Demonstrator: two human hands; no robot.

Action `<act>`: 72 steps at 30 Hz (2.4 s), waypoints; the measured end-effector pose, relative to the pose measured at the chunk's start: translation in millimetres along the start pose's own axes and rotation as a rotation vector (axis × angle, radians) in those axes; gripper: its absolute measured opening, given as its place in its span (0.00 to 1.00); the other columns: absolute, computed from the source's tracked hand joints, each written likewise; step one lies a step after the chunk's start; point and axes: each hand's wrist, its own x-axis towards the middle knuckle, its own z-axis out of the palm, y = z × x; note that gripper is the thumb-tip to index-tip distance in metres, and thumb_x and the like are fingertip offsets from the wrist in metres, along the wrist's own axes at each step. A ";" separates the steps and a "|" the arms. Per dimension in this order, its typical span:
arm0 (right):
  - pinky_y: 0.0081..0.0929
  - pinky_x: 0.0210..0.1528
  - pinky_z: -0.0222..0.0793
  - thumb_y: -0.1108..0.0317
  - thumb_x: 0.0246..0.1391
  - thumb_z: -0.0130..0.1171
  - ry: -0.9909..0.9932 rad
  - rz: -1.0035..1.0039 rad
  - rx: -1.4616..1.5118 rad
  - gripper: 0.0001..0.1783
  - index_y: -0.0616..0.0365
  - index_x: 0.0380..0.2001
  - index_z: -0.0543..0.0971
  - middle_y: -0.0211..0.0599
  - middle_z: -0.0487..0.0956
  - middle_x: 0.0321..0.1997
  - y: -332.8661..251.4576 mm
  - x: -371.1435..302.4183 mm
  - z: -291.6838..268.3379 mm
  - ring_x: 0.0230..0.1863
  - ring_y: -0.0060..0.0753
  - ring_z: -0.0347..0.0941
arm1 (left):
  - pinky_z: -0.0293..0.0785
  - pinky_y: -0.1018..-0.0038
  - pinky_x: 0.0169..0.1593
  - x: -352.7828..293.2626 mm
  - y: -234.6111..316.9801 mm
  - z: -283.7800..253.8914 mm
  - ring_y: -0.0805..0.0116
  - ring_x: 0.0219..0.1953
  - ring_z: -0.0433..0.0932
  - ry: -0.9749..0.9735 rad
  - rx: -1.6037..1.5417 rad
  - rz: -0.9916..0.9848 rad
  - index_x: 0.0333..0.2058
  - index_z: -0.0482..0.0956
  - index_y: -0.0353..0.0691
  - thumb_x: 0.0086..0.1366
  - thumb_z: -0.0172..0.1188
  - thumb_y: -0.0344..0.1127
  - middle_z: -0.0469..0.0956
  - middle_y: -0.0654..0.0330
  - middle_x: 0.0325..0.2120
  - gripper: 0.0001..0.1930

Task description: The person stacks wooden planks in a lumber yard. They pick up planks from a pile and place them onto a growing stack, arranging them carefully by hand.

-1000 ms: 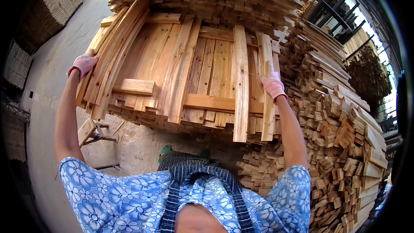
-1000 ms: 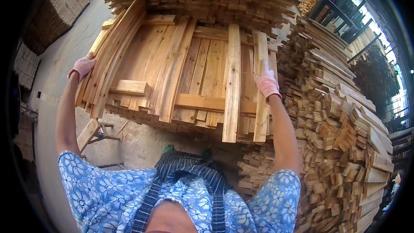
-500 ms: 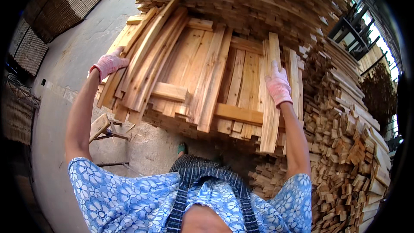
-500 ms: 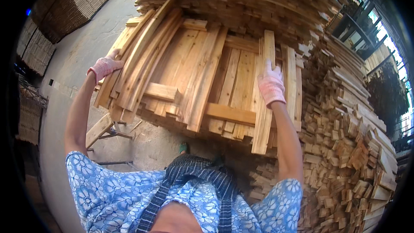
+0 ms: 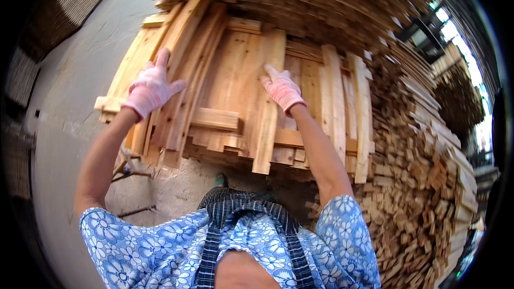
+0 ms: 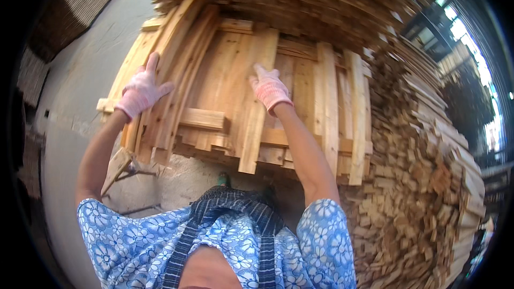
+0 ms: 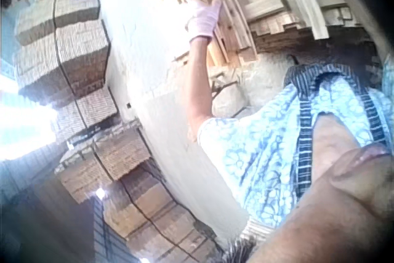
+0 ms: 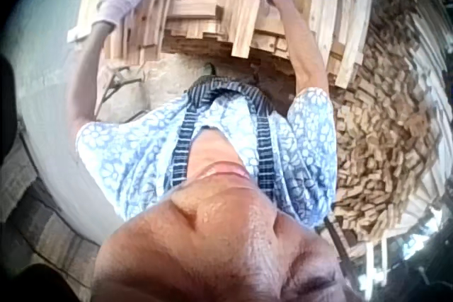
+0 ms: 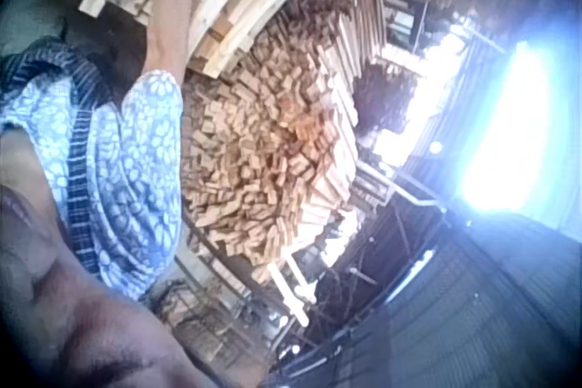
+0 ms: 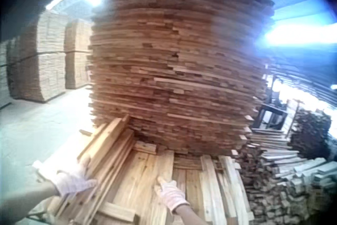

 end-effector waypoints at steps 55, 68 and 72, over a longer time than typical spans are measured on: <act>0.49 0.67 0.67 0.40 0.57 0.63 0.038 0.353 0.049 0.53 0.46 0.78 0.51 0.58 0.63 0.72 174.1 -56.2 -97.2 0.67 0.60 0.69 | 0.74 0.53 0.62 -68.2 317.3 204.9 0.38 0.61 0.75 -0.288 -0.414 0.100 0.66 0.51 0.34 0.53 0.68 0.45 0.71 0.35 0.60 0.48; 0.48 0.70 0.65 0.50 0.57 0.62 0.024 0.139 0.024 0.50 0.47 0.77 0.51 0.64 0.63 0.72 180.0 -51.9 -130.4 0.71 0.66 0.64 | 0.77 0.64 0.54 -24.7 280.4 244.3 0.60 0.50 0.78 -0.610 -1.229 0.158 0.70 0.56 0.34 0.59 0.69 0.43 0.78 0.53 0.52 0.46; 0.46 0.69 0.66 0.53 0.57 0.62 0.132 0.054 0.305 0.44 0.53 0.74 0.59 0.62 0.66 0.70 184.7 -80.0 -165.4 0.69 0.63 0.66 | 0.73 0.58 0.61 -38.6 289.8 211.8 0.51 0.56 0.77 -0.566 -0.729 0.073 0.72 0.56 0.40 0.66 0.59 0.48 0.76 0.48 0.57 0.40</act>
